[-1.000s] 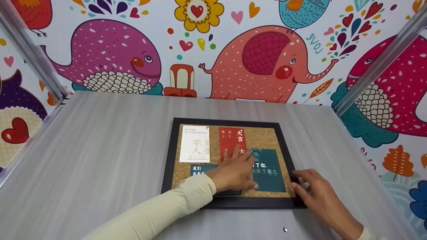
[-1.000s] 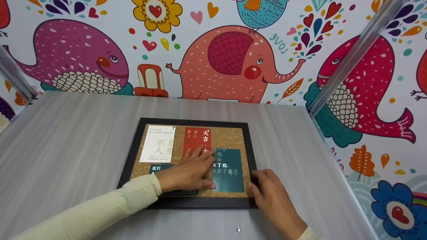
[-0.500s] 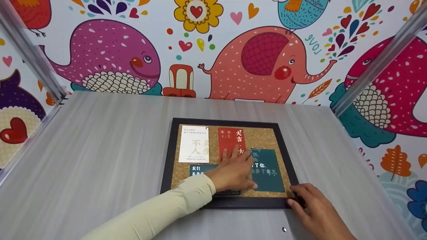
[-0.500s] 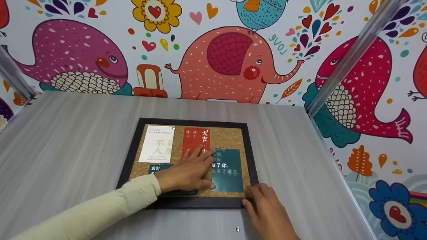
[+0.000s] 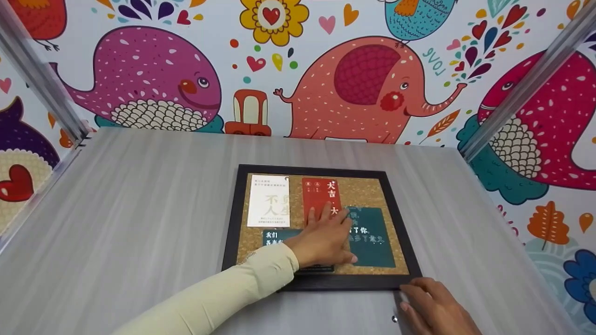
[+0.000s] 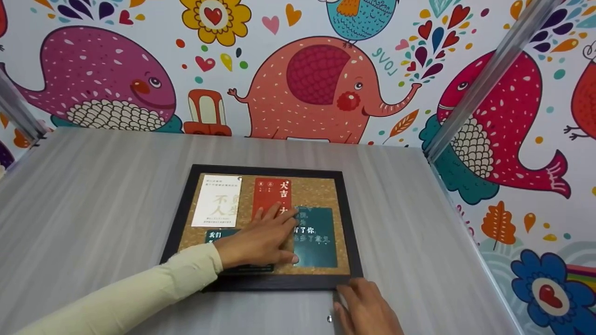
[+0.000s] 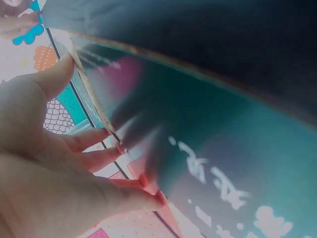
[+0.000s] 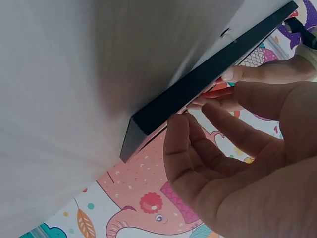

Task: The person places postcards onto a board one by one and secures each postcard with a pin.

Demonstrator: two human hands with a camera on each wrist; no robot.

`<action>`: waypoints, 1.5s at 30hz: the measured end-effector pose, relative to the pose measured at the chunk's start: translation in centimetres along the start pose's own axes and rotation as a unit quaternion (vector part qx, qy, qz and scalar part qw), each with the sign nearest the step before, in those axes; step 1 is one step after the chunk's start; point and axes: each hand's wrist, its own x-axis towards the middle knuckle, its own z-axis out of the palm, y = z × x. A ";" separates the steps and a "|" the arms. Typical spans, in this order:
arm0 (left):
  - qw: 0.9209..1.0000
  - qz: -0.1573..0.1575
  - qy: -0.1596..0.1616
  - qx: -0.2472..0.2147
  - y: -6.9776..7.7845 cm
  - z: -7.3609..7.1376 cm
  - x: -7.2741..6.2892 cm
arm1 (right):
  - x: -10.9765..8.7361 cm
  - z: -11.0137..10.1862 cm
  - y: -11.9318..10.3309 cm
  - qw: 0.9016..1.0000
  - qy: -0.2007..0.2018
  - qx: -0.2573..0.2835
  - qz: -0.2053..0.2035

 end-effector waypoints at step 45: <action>1.000 0.005 0.005 -0.011 -0.1 0.1 -0.2 | -2.9 3.9 0.8 0.961 0.171 0.047 -0.212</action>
